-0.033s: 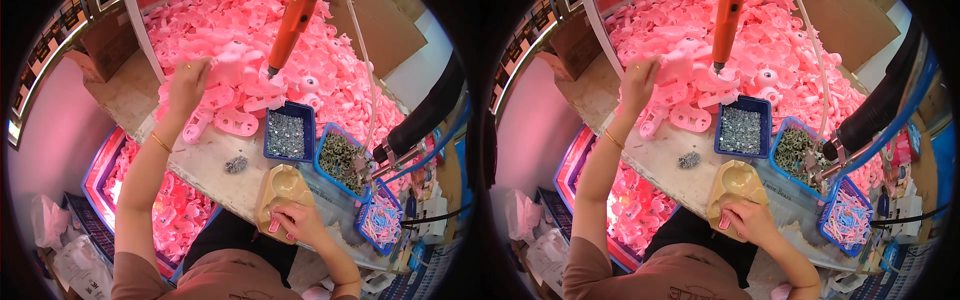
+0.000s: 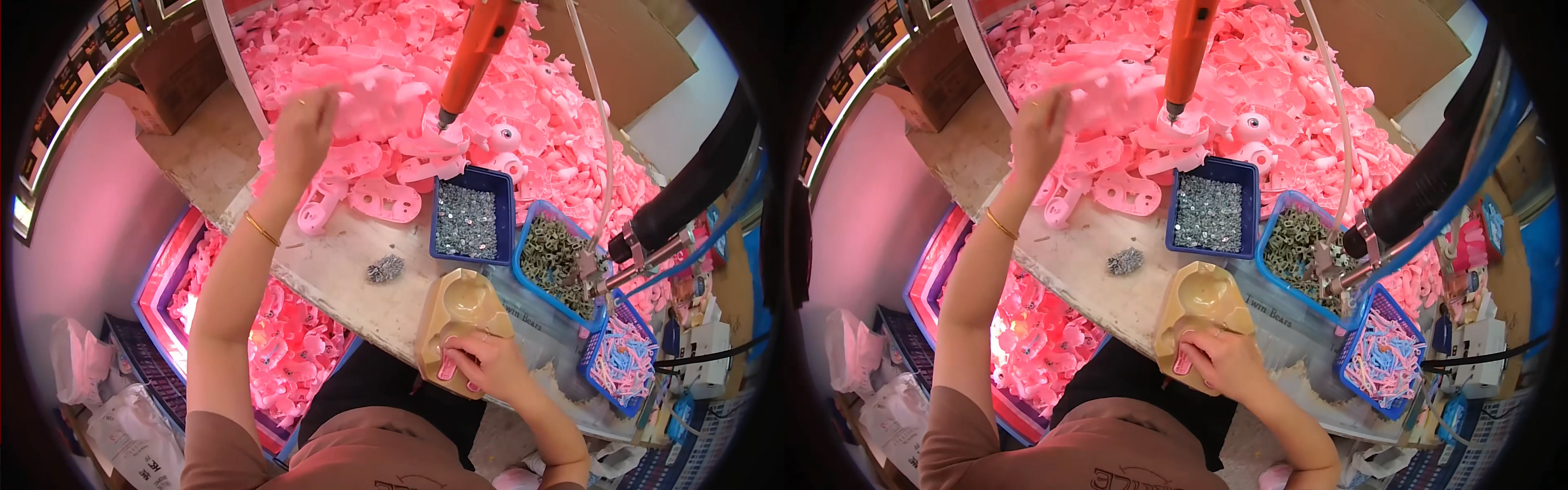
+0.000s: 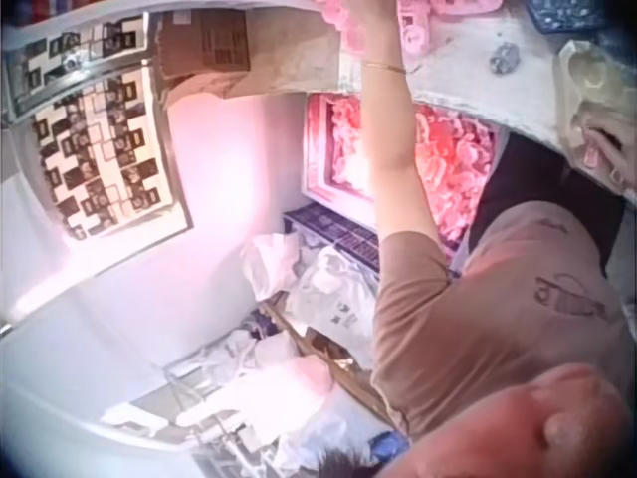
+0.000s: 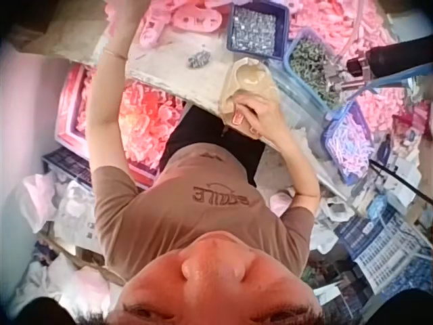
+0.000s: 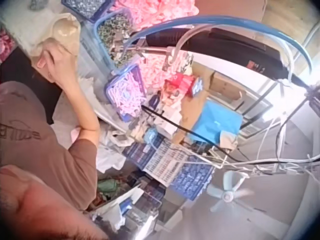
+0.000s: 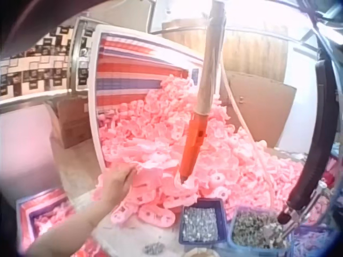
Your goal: The person assembles toy bodies by placing plastic parts into a fixture, inserting internal linkages and components by hand, and securing them with screws using an electric screwdriver.
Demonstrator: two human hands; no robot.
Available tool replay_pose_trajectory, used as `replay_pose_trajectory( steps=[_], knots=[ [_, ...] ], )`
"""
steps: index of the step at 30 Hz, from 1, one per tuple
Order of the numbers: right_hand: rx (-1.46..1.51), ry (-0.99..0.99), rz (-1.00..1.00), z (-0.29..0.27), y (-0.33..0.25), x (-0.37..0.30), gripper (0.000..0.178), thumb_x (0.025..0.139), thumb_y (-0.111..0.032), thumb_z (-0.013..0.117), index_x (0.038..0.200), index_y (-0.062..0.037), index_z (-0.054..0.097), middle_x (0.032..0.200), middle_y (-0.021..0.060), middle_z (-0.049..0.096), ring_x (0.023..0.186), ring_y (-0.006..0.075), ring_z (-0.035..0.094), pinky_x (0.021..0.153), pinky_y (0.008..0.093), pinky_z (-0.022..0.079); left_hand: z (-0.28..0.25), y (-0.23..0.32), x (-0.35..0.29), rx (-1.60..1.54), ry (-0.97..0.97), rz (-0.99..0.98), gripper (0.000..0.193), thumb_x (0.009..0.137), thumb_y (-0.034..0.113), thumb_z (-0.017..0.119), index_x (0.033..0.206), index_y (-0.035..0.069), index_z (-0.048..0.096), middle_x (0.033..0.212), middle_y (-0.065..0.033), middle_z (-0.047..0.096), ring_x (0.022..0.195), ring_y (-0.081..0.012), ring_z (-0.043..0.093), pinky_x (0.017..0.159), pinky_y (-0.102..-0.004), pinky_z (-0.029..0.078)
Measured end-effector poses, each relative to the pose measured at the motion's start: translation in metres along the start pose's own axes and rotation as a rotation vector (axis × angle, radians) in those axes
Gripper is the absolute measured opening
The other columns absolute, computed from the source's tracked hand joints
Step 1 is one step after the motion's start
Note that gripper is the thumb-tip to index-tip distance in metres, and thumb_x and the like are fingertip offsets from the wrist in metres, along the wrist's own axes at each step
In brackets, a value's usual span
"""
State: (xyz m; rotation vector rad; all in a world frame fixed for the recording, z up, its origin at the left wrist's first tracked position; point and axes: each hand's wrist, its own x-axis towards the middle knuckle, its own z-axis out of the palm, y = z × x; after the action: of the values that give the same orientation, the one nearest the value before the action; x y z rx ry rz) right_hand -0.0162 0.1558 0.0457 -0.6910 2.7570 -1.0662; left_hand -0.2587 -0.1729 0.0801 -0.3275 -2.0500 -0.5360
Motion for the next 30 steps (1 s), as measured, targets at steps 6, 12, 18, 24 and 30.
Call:
replay_pose_trajectory(
  steps=[6,12,18,24,30],
  knots=[
    [0.077,0.071,-0.027,0.005,0.000,-0.004,0.014,0.088,-0.013,0.071,0.099,-0.0054,0.072,0.082,0.0094,0.069,0.067,0.0217,0.067,0.062,0.0313,0.053,-0.033,-0.016,0.017,-0.452,0.039,-0.492,0.027,0.097,0.021,0.057,0.115,0.003,0.065,0.096,-0.0078,0.071,0.085,-0.0187,0.067,0.073,-0.0322,0.050],
    [0.273,0.190,0.128,-0.010,-0.029,0.012,0.028,0.086,-0.016,0.074,0.109,-0.0017,0.065,0.101,0.0139,0.068,0.090,0.0319,0.067,0.078,0.0386,0.053,-0.088,0.088,-0.075,-1.039,-0.399,-1.238,0.044,0.089,0.024,0.064,0.127,0.004,0.053,0.112,-0.0079,0.062,0.099,-0.0166,0.065,0.083,-0.0334,0.054],
    [-0.057,0.274,-0.117,-0.010,-0.036,0.026,0.061,0.077,-0.020,0.080,0.128,-0.0044,0.050,0.127,0.0182,0.056,0.115,0.0382,0.057,0.091,0.0429,0.050,-0.100,0.194,-0.162,-1.355,-0.722,-1.294,0.057,0.099,0.010,0.058,0.148,0.004,0.030,0.137,-0.0116,0.050,0.118,-0.0221,0.060,0.088,-0.0396,0.057],
    [-0.122,0.162,-0.058,-0.028,-0.003,-0.012,0.068,0.069,-0.015,0.080,0.129,-0.0030,0.052,0.120,0.0200,0.057,0.112,0.0393,0.057,0.090,0.0454,0.050,-0.102,0.201,-0.151,-1.380,-1.073,-1.111,0.050,0.102,0.015,0.054,0.146,0.003,0.033,0.126,-0.0136,0.058,0.105,-0.0189,0.065,0.078,-0.0301,0.058],
    [-0.220,-0.011,-0.082,-0.044,0.009,-0.035,0.071,0.069,-0.016,0.080,0.132,-0.0012,0.050,0.131,0.0170,0.056,0.119,0.0388,0.055,0.098,0.0467,0.048,-0.102,0.167,-0.158,-1.012,-0.838,-0.851,0.037,0.103,0.017,0.052,0.135,0.002,0.047,0.105,-0.0094,0.068,0.086,-0.0114,0.065,0.064,-0.0250,0.052]
  ],
)
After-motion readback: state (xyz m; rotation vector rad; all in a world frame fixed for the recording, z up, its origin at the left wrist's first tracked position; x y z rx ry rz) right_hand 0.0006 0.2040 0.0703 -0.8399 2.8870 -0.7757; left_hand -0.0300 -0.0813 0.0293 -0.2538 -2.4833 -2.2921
